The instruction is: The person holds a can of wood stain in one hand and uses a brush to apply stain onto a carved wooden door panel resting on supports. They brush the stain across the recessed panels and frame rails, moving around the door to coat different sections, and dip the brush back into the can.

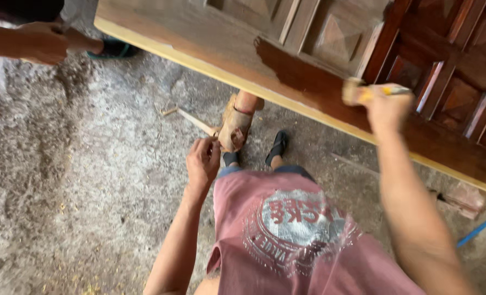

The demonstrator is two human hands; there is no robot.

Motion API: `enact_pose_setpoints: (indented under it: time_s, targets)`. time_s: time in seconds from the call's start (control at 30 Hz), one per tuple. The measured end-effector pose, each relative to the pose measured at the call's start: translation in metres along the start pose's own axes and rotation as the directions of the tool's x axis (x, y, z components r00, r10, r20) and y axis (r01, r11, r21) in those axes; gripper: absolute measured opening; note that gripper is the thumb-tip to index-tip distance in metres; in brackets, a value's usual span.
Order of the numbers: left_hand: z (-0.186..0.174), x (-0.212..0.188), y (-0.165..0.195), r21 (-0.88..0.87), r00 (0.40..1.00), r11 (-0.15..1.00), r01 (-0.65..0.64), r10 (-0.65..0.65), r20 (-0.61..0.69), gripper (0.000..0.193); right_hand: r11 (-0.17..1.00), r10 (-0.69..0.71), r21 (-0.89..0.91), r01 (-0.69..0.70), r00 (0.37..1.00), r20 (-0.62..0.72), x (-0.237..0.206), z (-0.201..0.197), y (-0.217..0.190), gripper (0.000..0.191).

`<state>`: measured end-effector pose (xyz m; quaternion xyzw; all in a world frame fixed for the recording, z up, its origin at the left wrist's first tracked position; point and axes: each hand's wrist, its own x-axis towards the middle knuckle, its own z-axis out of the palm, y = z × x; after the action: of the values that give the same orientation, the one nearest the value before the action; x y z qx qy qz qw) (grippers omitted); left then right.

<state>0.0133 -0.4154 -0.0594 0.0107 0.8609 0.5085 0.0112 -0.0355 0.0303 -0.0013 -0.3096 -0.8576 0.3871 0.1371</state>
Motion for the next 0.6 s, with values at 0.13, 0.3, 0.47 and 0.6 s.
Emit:
enact_pose_setpoints:
  time_s: [0.13, 0.3, 0.47, 0.6]
  targets:
    - [0.0, 0.0, -0.003, 0.038, 1.0, 0.999, 0.016, -0.016, -0.012, 0.013, 0.993, 0.11, -0.032, -0.112, 0.992, -0.055, -0.003, -0.004, -0.002, 0.008]
    - [0.015, 0.003, 0.007, 0.054, 0.99, 0.991, -0.126, 0.122, 0.069, 0.008, 0.947, -0.321, 0.092, 0.307, 0.901, 0.292, -0.014, 0.146, -0.11, 0.019]
    - [0.023, 0.005, 0.009, 0.058, 0.977, 0.985, -0.16, 0.15, 0.151, 0.016, 0.783, -0.618, 0.142, 0.605, 0.782, 0.078, -0.044, 0.166, -0.118, 0.011]
    - [0.014, -0.002, -0.002, 0.058, 0.987, 0.997, -0.059, 0.049, 0.152, 0.018, 0.978, -0.191, 0.097, 0.185, 0.98, 0.058, -0.081, 0.029, -0.007, 0.009]
